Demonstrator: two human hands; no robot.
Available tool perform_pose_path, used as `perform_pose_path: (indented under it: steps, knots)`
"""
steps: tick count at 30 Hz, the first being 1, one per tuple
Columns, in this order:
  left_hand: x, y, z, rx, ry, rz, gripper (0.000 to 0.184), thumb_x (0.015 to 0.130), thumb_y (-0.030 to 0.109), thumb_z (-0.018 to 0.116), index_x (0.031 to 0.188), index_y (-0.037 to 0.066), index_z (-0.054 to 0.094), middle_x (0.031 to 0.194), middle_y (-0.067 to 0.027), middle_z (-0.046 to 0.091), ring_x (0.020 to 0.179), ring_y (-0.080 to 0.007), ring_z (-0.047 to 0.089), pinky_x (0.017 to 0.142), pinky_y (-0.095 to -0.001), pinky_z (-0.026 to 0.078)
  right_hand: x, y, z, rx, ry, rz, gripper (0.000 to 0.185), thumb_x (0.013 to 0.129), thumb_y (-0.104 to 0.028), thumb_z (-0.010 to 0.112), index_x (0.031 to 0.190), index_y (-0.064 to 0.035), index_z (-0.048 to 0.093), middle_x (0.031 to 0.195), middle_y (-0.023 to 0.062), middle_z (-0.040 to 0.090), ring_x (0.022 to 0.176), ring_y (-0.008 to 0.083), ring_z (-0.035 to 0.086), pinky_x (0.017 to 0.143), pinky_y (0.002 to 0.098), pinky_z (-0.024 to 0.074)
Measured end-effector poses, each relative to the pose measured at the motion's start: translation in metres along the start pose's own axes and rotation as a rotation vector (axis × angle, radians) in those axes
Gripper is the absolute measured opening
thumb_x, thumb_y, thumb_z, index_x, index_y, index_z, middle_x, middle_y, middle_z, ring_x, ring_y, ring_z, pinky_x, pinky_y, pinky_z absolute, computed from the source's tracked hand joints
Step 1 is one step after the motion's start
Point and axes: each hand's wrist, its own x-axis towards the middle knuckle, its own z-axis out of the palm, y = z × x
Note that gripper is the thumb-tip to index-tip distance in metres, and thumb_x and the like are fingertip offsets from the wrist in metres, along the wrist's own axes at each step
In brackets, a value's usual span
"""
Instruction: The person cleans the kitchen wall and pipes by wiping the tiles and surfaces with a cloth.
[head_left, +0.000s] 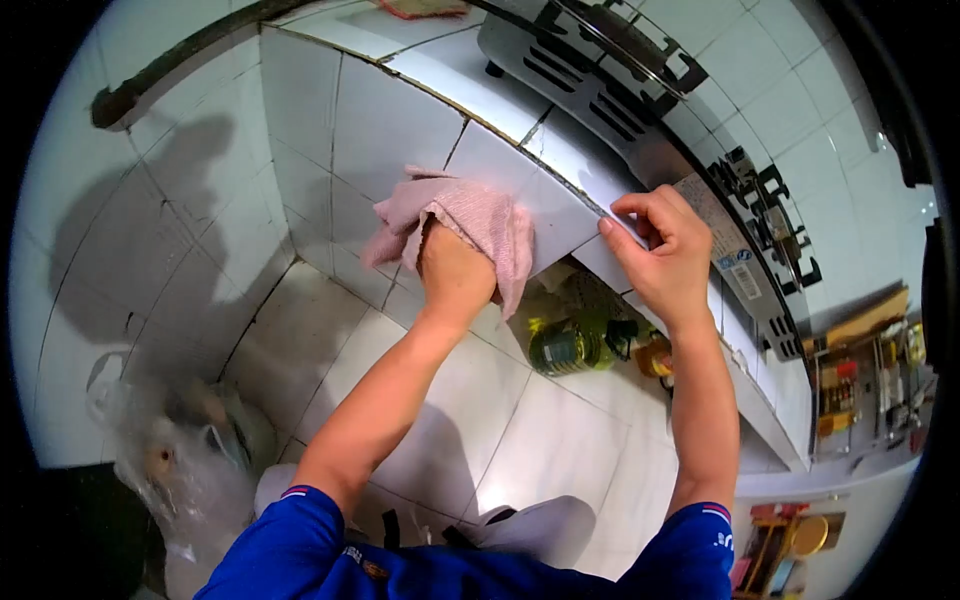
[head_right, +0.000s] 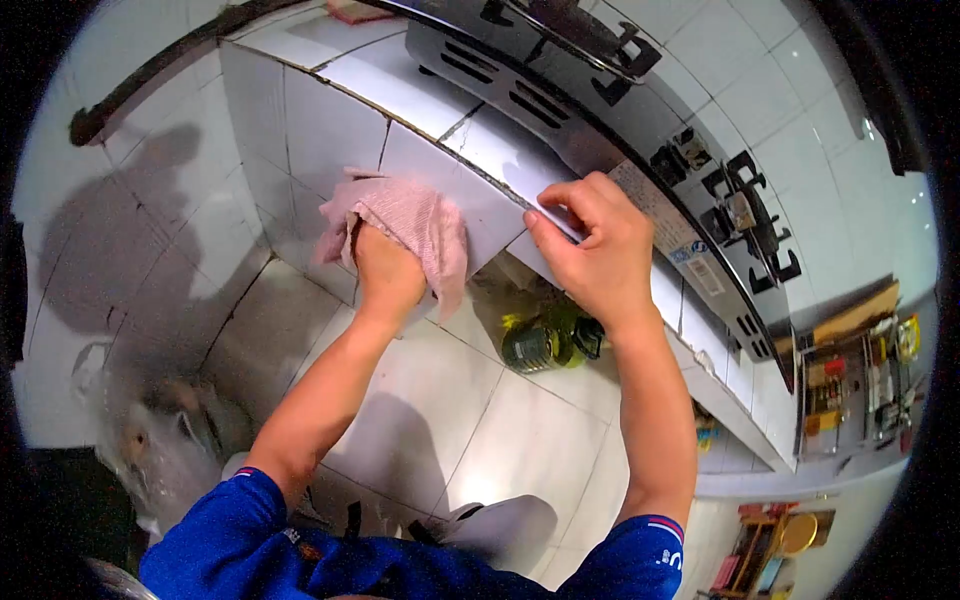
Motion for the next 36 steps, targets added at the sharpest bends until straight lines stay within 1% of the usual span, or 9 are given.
perform_pose_path:
  steps: [6, 15, 18, 21, 24, 26, 30, 33, 36]
  knots:
    - [-0.006, 0.019, 0.024, 0.003, 0.075, 0.104, 0.029, 0.077, 0.015, 0.079, 0.100, 0.004, 0.064, 0.100, -0.0095, 0.064, 0.094, -0.0277, 0.061, 0.088, -0.0391, 0.047, -0.007, 0.013, 0.000, 0.137, 0.039, -0.091, 0.015, 0.078, -0.014, 0.078, 0.087, -0.0068, 0.068, 0.079, 0.0075, 0.061, 0.068, 0.0249, 0.063, 0.061, 0.0325, 0.0494]
    - [-0.022, -0.059, 0.021, -0.288, 0.159, -0.075, 0.054, 0.084, 0.020, 0.071, 0.131, 0.000, 0.052, 0.123, -0.0170, 0.056, 0.116, -0.0318, 0.054, 0.101, -0.0425, 0.042, -0.004, 0.009, 0.006, -0.192, 0.085, -0.447, 0.022, 0.077, -0.012, 0.075, 0.097, -0.0088, 0.067, 0.083, 0.0062, 0.055, 0.078, 0.0268, 0.058, 0.065, 0.0380, 0.0496]
    - [-0.007, -0.044, 0.000, 0.322, 0.026, 0.327, 0.055, 0.087, 0.022, 0.064, 0.136, 0.001, 0.051, 0.135, -0.0226, 0.053, 0.124, -0.0406, 0.050, 0.104, -0.0486, 0.038, 0.018, -0.015, 0.019, -0.230, 0.005, -0.564, 0.029, 0.078, -0.012, 0.075, 0.105, -0.0082, 0.066, 0.084, 0.0068, 0.054, 0.079, 0.0258, 0.056, 0.067, 0.0369, 0.0493]
    - [0.003, -0.102, -0.017, 0.514, -0.060, 0.241, 0.069, 0.088, 0.030, 0.062, 0.148, 0.003, 0.039, 0.150, -0.0228, 0.038, 0.138, -0.0425, 0.035, 0.116, -0.0545, 0.022, 0.037, -0.022, 0.036, -0.241, -0.027, -0.553, 0.034, 0.078, -0.012, 0.075, 0.110, -0.0070, 0.065, 0.086, 0.0080, 0.053, 0.082, 0.0271, 0.056, 0.070, 0.0384, 0.0490]
    - [0.043, -0.130, -0.012, 0.755, 0.103, 0.263, 0.061, 0.092, 0.037, 0.057, 0.144, 0.010, 0.043, 0.142, -0.0191, 0.047, 0.128, -0.0403, 0.045, 0.105, -0.0498, 0.035, 0.044, -0.023, 0.045, -0.222, -0.041, -0.523, 0.036, 0.078, -0.008, 0.074, 0.112, -0.0061, 0.065, 0.088, 0.0095, 0.053, 0.083, 0.0290, 0.054, 0.071, 0.0399, 0.0481]
    - [0.067, -0.146, -0.032, 0.590, -0.154, -0.060, 0.068, 0.094, 0.028, 0.055, 0.151, 0.001, 0.030, 0.154, -0.0213, 0.033, 0.142, -0.0415, 0.030, 0.119, -0.0535, 0.018, 0.042, -0.027, 0.045, -0.201, -0.047, -0.490, 0.037, 0.077, -0.006, 0.074, 0.113, -0.0055, 0.065, 0.089, 0.0103, 0.054, 0.083, 0.0299, 0.054, 0.072, 0.0405, 0.0476]
    - [0.126, -0.156, -0.079, 0.440, -0.104, -0.189, 0.066, 0.092, 0.023, 0.059, 0.148, 0.000, 0.034, 0.148, -0.0199, 0.039, 0.140, -0.0387, 0.033, 0.118, -0.0462, 0.023, 0.042, -0.029, 0.048, -0.242, -0.062, -0.457, 0.039, 0.077, -0.004, 0.074, 0.115, -0.0059, 0.064, 0.095, 0.0119, 0.056, 0.085, 0.0312, 0.053, 0.073, 0.0402, 0.0470]
    - [0.161, -0.221, -0.091, 0.751, 0.268, 0.267, 0.059, 0.093, 0.038, 0.059, 0.141, 0.007, 0.041, 0.133, -0.0114, 0.051, 0.124, -0.0276, 0.048, 0.102, -0.0405, 0.038, 0.042, -0.030, 0.048, -0.264, -0.062, -0.455, 0.040, 0.077, -0.003, 0.074, 0.116, -0.0057, 0.063, 0.097, 0.0128, 0.056, 0.086, 0.0318, 0.053, 0.073, 0.0404, 0.0472]
    - [0.166, -0.222, -0.098, 0.522, 0.420, 0.309, 0.060, 0.093, 0.038, 0.058, 0.141, 0.006, 0.040, 0.134, -0.0134, 0.049, 0.127, -0.0280, 0.045, 0.105, -0.0429, 0.035, 0.042, -0.030, 0.048, -0.258, -0.062, -0.454, 0.040, 0.078, -0.002, 0.073, 0.116, -0.0055, 0.063, 0.097, 0.0130, 0.057, 0.086, 0.0320, 0.054, 0.073, 0.0405, 0.0472]
